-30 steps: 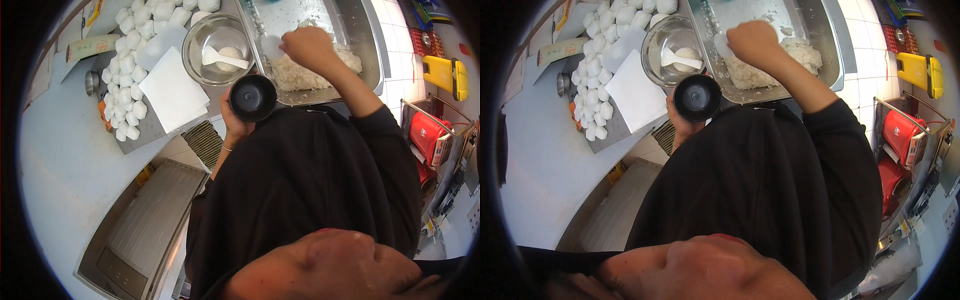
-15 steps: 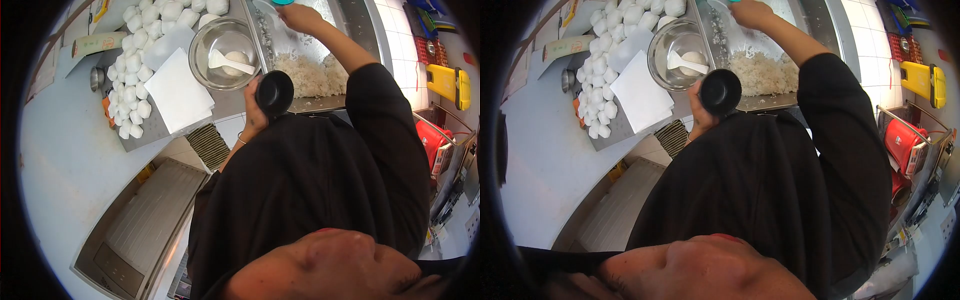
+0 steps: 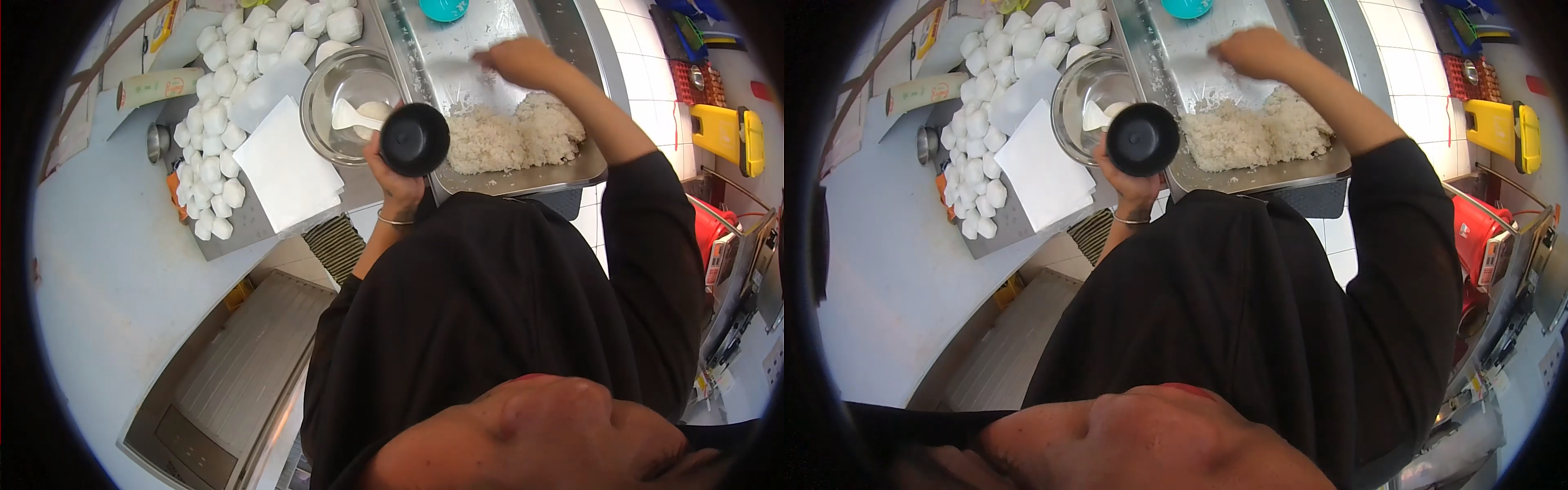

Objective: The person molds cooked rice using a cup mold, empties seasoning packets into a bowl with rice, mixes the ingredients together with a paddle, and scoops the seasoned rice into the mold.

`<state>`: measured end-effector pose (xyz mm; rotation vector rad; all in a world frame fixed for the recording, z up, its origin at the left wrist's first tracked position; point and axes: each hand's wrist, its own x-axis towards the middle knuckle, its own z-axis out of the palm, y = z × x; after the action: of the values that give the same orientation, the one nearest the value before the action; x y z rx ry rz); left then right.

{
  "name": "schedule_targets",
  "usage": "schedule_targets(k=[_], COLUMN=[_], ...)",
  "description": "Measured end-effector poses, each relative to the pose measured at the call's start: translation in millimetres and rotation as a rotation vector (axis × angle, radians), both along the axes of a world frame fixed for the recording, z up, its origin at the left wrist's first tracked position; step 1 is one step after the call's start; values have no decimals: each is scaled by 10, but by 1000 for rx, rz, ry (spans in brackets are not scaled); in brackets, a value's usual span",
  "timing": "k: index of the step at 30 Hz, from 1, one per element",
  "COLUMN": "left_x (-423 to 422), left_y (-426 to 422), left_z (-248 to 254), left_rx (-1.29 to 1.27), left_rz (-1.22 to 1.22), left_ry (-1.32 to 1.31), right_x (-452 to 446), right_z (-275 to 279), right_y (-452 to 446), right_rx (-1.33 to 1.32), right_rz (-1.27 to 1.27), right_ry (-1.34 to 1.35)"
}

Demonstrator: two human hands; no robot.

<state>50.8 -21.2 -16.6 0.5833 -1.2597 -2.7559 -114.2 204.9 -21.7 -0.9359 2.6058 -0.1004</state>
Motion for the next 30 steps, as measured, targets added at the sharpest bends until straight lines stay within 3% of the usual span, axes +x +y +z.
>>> schedule_targets(k=[4, 7, 11, 14, 16, 21, 24, 26, 28, 30], left_x=[-455, -892, -1418, -1424, -1437, -1517, -1587, -1596, -1590, -1559], left_y=[56, -6, -62, 52, 55, -22, -101, -113, -64, -18], left_z=[102, 69, -32, -186, -233, -346, -521, -539, -452, -371], left_rx=[-77, -157, -188, -399, -439, -361, -722, -937, -970, -834], left_rz=[70, 63, 131, 112, 65, 35, 56, 92, 106, 92], left_ry=[94, 178, 81, 235, 283, 291, 415, 479, 446, 323], right_x=[-615, -793, -860, -872, -823, -573, -270, -12, 168, 87], right_z=[-240, -702, -895, -815, -918, -919, -746, -825, -640, -737], right_y=[-189, -450, -591, -478, -413, -312, -309, -338, -395, -286], right_rx=[-116, -356, -293, -283, -328, -333, -228, -255, -145, -244], right_rz=[-226, -202, -220, -212, -190, -54, 86, 267, 445, 387], right_ry=[272, 506, 487, 187, 166, 101, -11, 45, -40, 145])
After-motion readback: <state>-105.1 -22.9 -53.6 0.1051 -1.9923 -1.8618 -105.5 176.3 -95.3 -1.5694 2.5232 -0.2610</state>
